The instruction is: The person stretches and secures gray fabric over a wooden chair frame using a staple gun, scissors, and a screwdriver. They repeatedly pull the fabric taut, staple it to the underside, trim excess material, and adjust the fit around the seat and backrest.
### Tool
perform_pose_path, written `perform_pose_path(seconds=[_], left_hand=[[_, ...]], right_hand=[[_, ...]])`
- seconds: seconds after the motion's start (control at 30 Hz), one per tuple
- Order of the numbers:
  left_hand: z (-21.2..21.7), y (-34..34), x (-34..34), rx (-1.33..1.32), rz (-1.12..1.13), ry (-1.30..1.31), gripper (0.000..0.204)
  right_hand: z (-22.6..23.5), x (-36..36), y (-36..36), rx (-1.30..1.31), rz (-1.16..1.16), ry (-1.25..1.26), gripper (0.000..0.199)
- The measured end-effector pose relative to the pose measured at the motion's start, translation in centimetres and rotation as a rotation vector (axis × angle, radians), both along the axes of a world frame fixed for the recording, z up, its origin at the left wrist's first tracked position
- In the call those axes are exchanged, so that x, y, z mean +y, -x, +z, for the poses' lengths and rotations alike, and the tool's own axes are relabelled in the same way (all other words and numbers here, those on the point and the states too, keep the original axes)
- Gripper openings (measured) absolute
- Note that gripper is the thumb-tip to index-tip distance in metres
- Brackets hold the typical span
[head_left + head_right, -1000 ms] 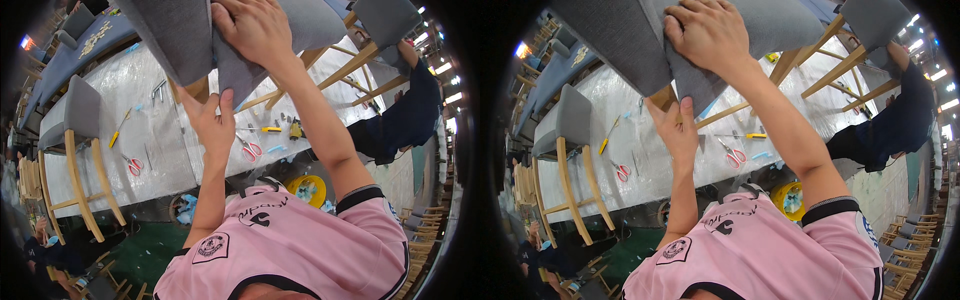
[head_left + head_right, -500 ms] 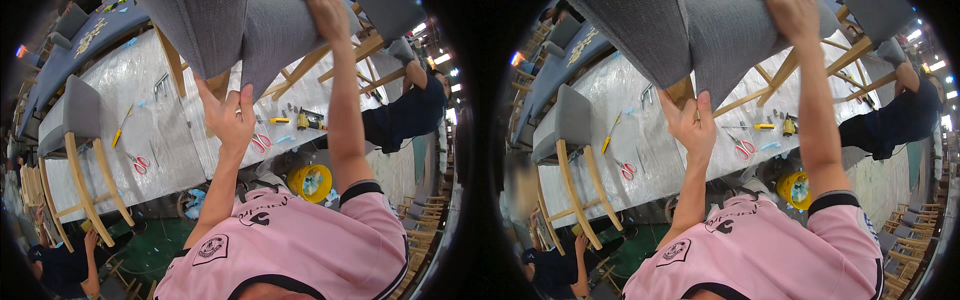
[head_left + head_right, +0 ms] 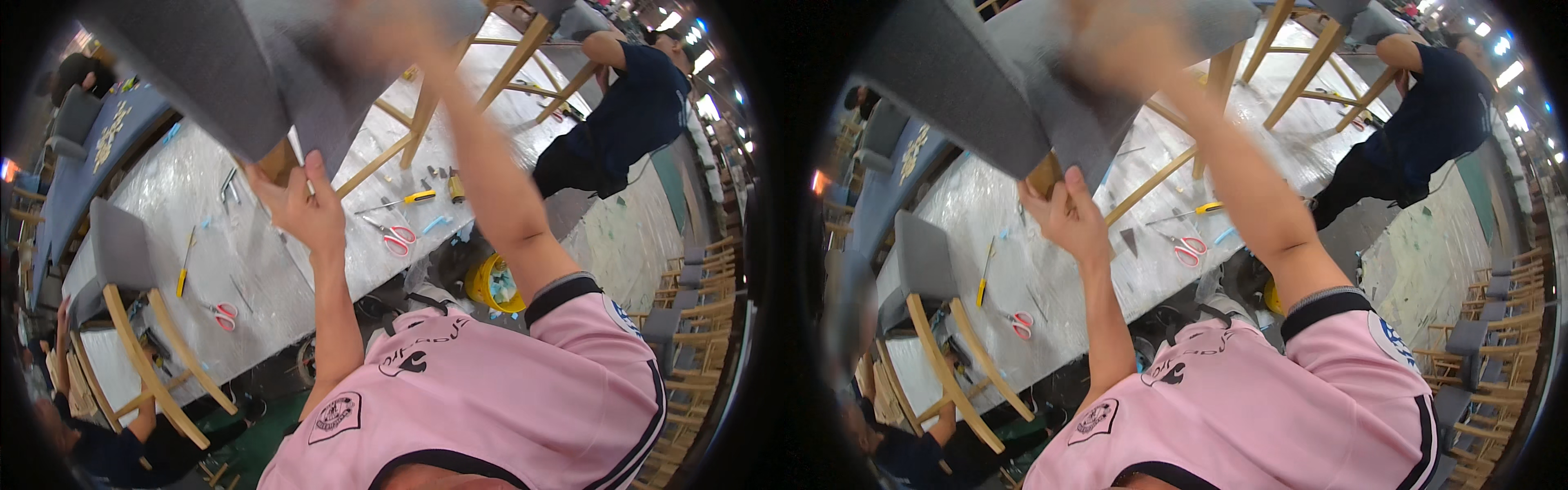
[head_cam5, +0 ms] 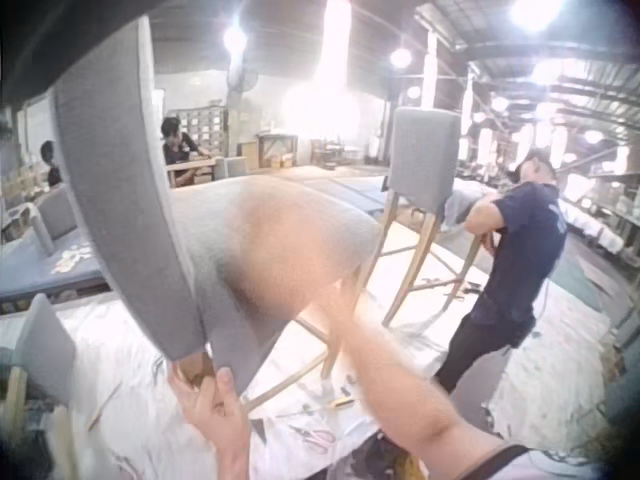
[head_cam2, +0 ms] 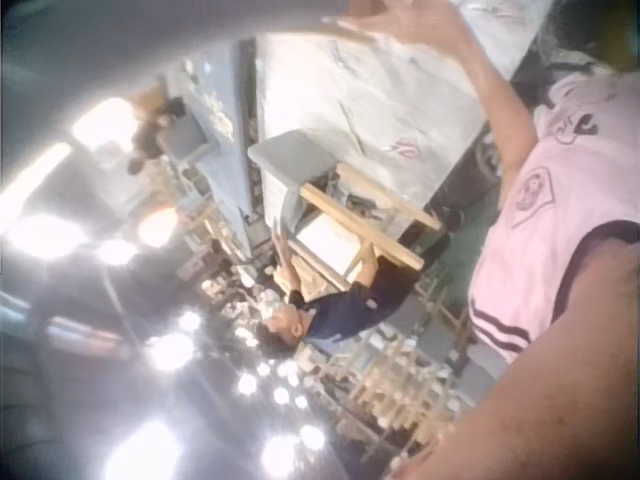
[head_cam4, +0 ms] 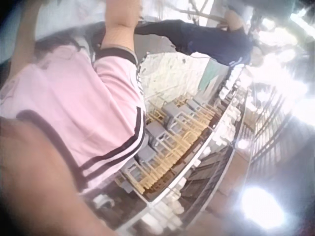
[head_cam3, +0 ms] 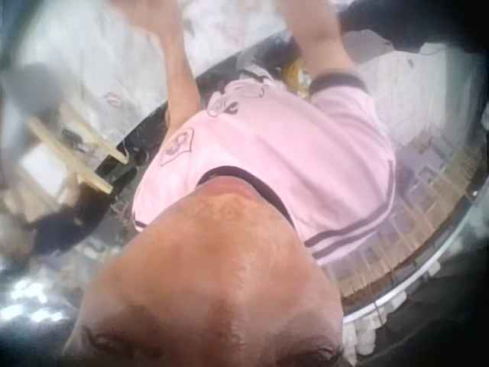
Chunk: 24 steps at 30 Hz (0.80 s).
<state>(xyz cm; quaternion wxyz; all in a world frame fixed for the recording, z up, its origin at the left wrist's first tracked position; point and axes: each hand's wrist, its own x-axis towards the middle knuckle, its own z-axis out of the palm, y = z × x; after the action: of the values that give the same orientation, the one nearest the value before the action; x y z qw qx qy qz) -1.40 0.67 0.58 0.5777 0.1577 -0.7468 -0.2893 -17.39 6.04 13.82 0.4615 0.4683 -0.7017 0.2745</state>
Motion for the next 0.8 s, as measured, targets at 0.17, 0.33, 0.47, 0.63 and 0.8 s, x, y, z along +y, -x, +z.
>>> perform_pose_path(seconds=[0.17,0.33,0.47,0.63,0.8], left_hand=[[0.3,-0.6,-0.8,0.037,0.032,-0.020,0.033],[1.0,-0.3,-0.1,0.051,-0.009,-0.108,0.037],[0.4,-0.6,-1.2,0.064,0.040,-0.035,0.031],[0.0,-0.2,-0.9,0.080,-0.017,-0.087,0.034],[-0.8,-0.8,0.5,0.106,-0.070,-0.193,0.024]], right_hand=[[5.7,0.6,-2.3,-0.126,0.068,-0.168,0.028],[4.5,-0.5,-3.1,-0.184,0.023,-0.238,0.035],[7.0,-1.2,-3.3,-0.469,-0.145,-0.549,0.036],[3.3,-3.1,-3.9,-0.178,0.035,-0.025,0.033],[1.4,-2.7,-3.6,-0.049,0.018,-0.064,0.032]])
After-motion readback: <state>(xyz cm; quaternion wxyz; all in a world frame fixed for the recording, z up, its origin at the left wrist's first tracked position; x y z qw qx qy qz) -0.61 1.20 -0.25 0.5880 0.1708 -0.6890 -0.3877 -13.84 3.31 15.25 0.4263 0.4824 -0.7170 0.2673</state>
